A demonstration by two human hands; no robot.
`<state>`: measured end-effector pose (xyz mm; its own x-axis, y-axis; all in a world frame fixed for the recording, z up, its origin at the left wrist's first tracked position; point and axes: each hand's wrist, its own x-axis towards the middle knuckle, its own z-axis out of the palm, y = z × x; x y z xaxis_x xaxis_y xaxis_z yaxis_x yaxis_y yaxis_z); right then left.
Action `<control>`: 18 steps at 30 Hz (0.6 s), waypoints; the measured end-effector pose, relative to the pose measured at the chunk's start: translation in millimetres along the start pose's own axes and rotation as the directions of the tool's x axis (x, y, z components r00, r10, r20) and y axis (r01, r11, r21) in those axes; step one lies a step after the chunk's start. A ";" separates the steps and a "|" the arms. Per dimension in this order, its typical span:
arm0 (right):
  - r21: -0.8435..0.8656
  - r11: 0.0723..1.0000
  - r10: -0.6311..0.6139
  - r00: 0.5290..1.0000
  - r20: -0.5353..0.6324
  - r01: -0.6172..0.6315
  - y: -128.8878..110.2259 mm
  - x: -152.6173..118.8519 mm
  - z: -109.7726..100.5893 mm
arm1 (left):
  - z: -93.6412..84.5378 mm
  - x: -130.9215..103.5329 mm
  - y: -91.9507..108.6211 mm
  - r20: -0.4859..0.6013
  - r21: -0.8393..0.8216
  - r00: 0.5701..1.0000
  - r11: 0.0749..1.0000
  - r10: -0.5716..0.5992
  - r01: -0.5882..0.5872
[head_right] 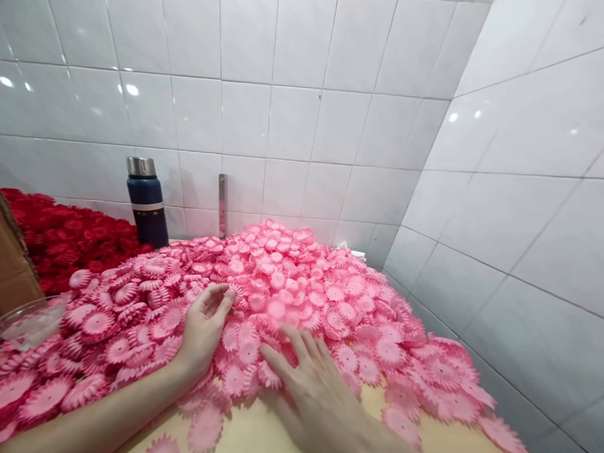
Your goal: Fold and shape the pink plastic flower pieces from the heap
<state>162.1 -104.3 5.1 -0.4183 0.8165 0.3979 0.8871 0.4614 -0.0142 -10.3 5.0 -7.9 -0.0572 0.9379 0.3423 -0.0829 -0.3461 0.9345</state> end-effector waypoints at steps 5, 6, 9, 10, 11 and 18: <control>0.232 0.967 -0.077 0.986 -0.146 0.110 9.9 18.0 11.7 | 0.1 -1.1 2.1 -0.012 -0.005 1.000 1.000 -0.002 0.002; 0.239 0.961 -0.093 0.976 -0.199 0.140 14.9 29.0 8.1 | 0.3 -1.1 2.0 -0.013 -0.004 1.000 1.000 -0.002 0.002; 0.246 0.962 -0.030 0.940 -0.341 0.120 37.7 82.8 -11.3 | 1.1 -0.2 0.3 -0.016 0.004 1.000 1.000 0.002 -0.002; 0.247 0.968 0.049 0.924 -0.380 0.050 46.9 105.9 -18.9 | 1.2 0.1 -0.5 -0.016 0.010 1.000 1.000 0.006 -0.006; 0.247 0.969 0.126 0.908 -0.399 -0.026 55.8 129.5 -26.5 | 1.3 0.4 -1.3 -0.026 0.012 0.999 1.000 0.019 -0.019; 0.036 0.989 0.148 0.970 -0.193 -0.144 50.2 161.4 -78.5 | 2.7 0.5 -3.6 -0.010 0.012 0.998 0.998 0.054 -0.054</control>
<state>154.4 23.4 140.6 -0.2365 0.7934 0.5609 0.9304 0.3513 -0.1046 -7.4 6.7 -10.8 -0.0714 0.9175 0.3913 -0.0681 -0.3958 0.9158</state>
